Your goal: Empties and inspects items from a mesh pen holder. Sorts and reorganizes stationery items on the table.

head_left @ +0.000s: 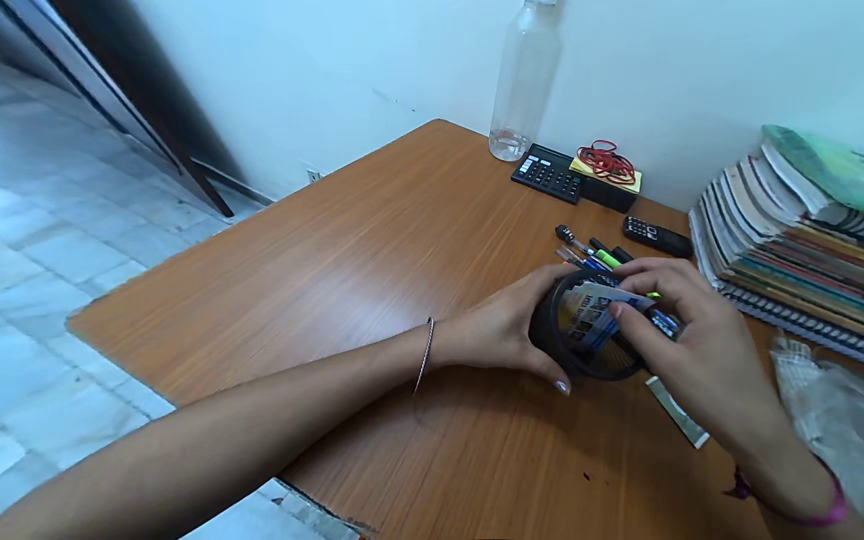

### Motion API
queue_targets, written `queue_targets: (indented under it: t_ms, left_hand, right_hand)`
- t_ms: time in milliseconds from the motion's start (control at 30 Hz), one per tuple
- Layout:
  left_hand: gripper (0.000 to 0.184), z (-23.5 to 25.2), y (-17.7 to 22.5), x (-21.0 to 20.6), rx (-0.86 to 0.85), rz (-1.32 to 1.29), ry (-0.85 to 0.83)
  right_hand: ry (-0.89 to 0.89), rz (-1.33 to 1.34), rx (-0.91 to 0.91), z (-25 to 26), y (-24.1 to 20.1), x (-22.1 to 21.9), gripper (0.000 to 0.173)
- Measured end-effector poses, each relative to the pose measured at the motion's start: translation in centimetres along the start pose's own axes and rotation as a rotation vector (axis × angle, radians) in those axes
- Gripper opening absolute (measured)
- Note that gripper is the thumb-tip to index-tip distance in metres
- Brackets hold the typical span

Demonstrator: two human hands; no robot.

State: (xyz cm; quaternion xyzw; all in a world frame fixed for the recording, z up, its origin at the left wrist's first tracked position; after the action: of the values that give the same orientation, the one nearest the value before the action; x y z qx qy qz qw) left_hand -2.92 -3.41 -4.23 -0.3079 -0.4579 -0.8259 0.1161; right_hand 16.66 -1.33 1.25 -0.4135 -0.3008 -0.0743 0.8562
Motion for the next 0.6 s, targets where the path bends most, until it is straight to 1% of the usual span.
queue_targets:
  t_ms: [67, 133, 367, 600]
  left_hand:
    - [0.101, 0.04, -0.05, 0.0, -0.035, 0.038, 0.019]
    - [0.101, -0.06, 0.01, 0.03, -0.039, 0.086, 0.023]
    - [0.098, -0.21, 0.41, 0.0, -0.061, 0.186, 0.025]
    - [0.099, -0.25, 0.39, -0.05, -0.054, 0.199, 0.027]
  right_hand:
    - [-0.029, -0.073, 0.102, -0.14, -0.05, 0.06, 0.012]
    - [-0.043, -0.122, 0.158, -0.23, -0.1, 0.09, 0.01]
    - [-0.063, -0.207, 0.208, -0.33, -0.13, 0.02, 0.012]
    - [-0.083, -0.308, 0.259, -0.31, -0.34, 0.34, 0.013]
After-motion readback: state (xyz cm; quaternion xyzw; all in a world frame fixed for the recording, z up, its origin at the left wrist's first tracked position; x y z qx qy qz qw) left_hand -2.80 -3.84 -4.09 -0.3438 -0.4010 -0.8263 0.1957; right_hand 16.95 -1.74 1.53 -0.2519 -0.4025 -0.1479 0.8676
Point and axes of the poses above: each hand's wrist, its own z-axis towards the middle knuckle, its own x-axis out of the back of the hand, y = z × x, the point moved 2 cm from there along z, towards the middle knuckle, and after that the axes turned 13 degrees about z, right-handed, at the moved point
